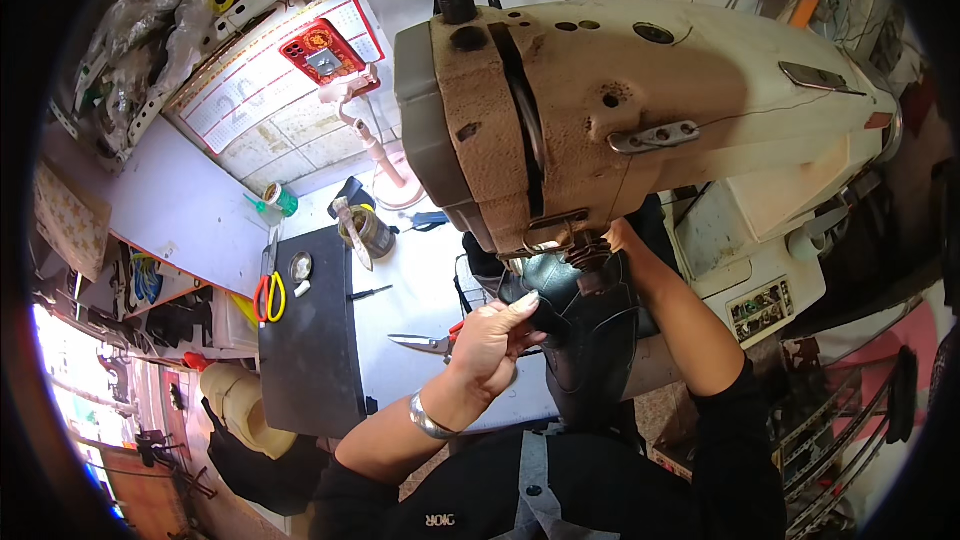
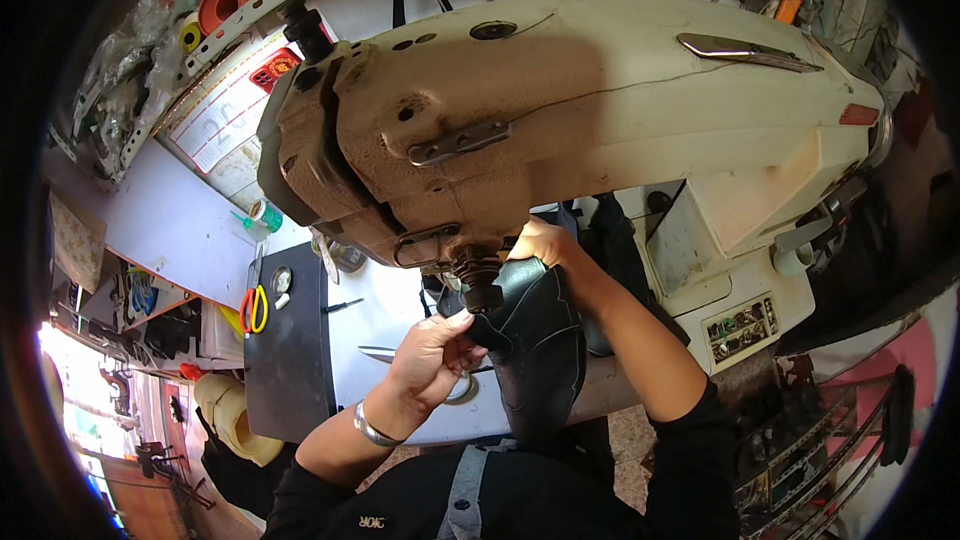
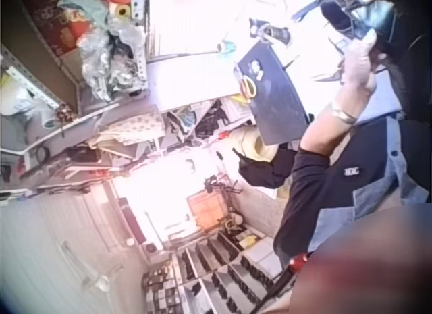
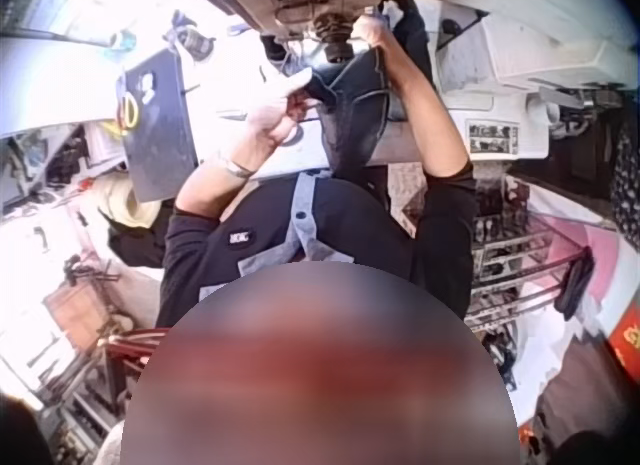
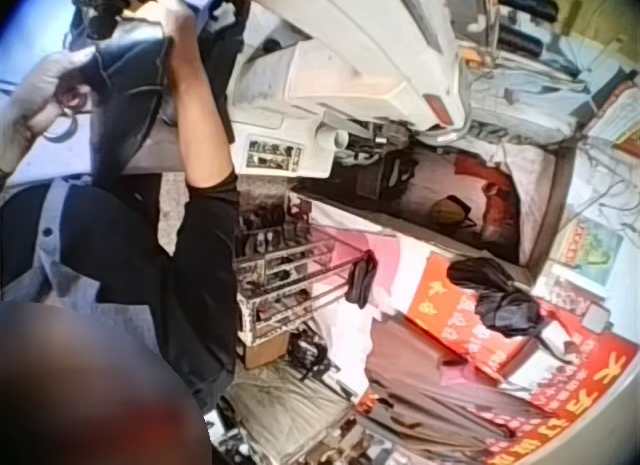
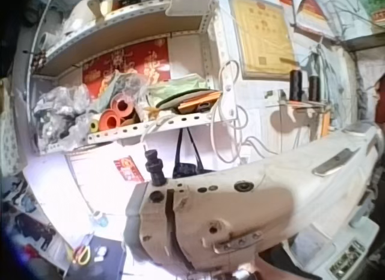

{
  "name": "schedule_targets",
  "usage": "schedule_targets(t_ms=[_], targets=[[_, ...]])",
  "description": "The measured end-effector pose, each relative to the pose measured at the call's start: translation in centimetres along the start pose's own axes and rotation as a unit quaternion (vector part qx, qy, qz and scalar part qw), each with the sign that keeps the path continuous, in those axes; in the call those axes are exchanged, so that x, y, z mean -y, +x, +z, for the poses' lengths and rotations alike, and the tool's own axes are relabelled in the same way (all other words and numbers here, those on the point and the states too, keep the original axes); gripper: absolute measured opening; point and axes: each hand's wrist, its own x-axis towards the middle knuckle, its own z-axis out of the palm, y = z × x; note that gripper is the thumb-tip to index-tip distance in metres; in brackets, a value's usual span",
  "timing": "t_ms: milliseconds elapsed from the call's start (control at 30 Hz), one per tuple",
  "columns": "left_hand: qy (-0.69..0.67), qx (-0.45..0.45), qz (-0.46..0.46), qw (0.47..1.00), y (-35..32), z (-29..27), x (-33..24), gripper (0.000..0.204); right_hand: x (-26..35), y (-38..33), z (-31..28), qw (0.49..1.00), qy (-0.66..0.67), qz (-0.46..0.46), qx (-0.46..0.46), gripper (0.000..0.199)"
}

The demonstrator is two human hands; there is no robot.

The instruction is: The person sews a black shoe using an industrial sewing machine, then trims excess thread with scissors. They cut a piece of black material, apply glue to its edge, and press it onto the shoe. The person continues to adjust and press the glued material into place.

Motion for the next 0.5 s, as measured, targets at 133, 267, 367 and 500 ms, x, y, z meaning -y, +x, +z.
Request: schedule_targets(t_ms=[133, 267, 367, 500], targets=[[-0.005, -0.012, 0.002, 1.000, 0.0, 0.3, -0.3, 0.014, -1.3, 1.0, -0.3, 0.999, -0.002, -0.039, 0.007, 0.020], [-0.024, -0.010, -0.001, 1.000, 0.0, 0.6, -0.2, 0.013, -1.4, 1.3, -0.5, 0.999, -0.010, -0.047, 0.010, 0.014], [-0.028, -0.020, -0.002, 0.999, 0.0, 0.7, 0.2, 0.013, -1.4, 1.5, -0.4, 0.999, -0.015, -0.037, 0.005, 0.013], [-0.030, -0.023, 0.006, 0.999, -0.1, 1.1, 0.6, 0.014, -1.0, 1.2, -0.3, 0.997, 0.069, 0.010, -0.015, 0.016]])
